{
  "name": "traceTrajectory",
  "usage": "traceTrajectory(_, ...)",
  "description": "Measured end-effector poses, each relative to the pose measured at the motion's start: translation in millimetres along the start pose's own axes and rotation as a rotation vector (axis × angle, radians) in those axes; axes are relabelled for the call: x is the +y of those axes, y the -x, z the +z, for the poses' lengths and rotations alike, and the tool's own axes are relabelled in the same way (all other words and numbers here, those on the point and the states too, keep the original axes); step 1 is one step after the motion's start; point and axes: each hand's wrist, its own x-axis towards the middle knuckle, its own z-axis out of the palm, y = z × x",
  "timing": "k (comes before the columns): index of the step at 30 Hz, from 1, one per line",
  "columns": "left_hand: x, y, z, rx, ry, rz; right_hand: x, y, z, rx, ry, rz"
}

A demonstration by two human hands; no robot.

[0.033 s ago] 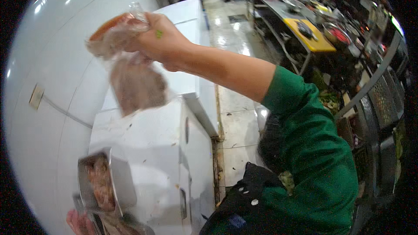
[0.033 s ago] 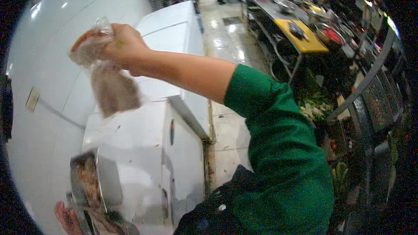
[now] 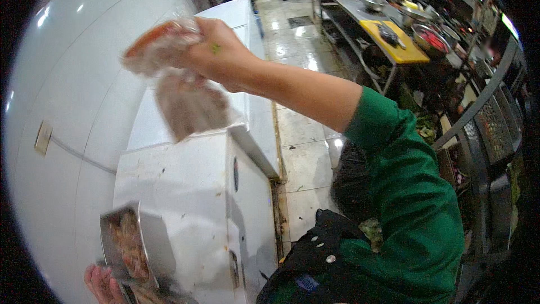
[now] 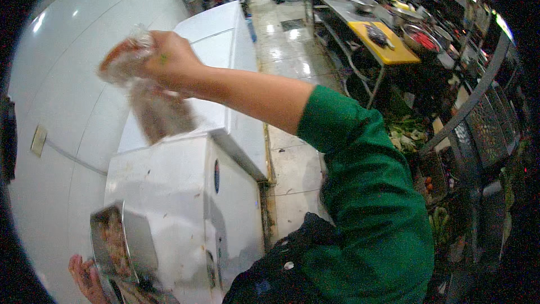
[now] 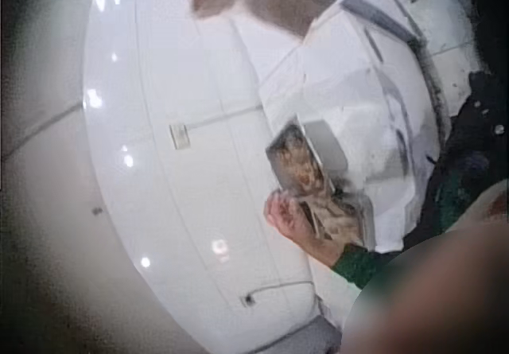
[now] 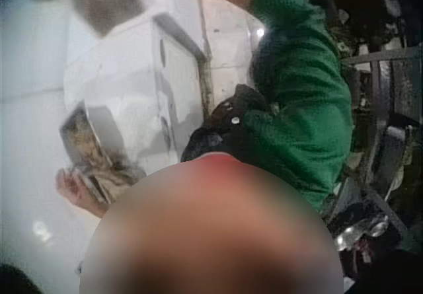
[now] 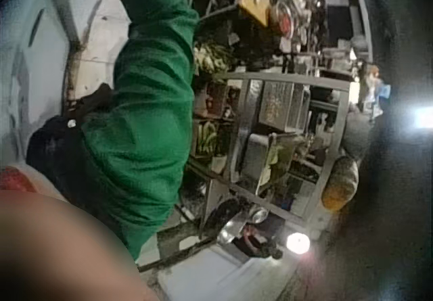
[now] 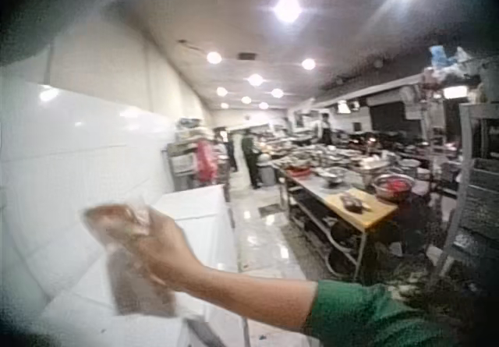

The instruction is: The person retrieves a whole chicken from a freezer, places it on a cutting board, and cuts it into pieces with a knife. They then retrieve a whole fish and a packet of sausages, placing them on the board and into a bowl respectively.

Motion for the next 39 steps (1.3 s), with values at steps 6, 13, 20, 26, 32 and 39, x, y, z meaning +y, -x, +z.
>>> traceTrajectory(6, 87.9, -151.7, 143.2, -0.237, 0.228, 0.206, 54.2, 18.0, -215.1, 0.276, 0.731, 0.074)
traceTrajectory(13, 121.9, -310.4, 300.2, -0.44, 0.192, 0.327, 136.7, 21.1, -398.9, 0.625, 0.551, 0.159)
traceTrajectory(20, 169.8, -509.5, 521.9, -0.529, 0.687, 0.461, 140.5, -2.9, -511.6, 0.807, 0.66, 0.291)
traceTrajectory(26, 340.6, -593.9, 768.4, -1.124, 0.902, 0.853, 169.5, -38.1, -589.0, 0.83, 0.677, 0.371)
traceTrajectory(32, 555.1, -581.6, 969.7, -1.047, 1.4, 1.084, 253.1, -91.3, -681.0, 0.786, 0.258, 0.288)
traceTrajectory(39, 652.1, -683.6, 1081.4, -1.056, 1.542, 0.951, 367.1, -254.7, -810.6, 0.591, 0.27, 0.39)
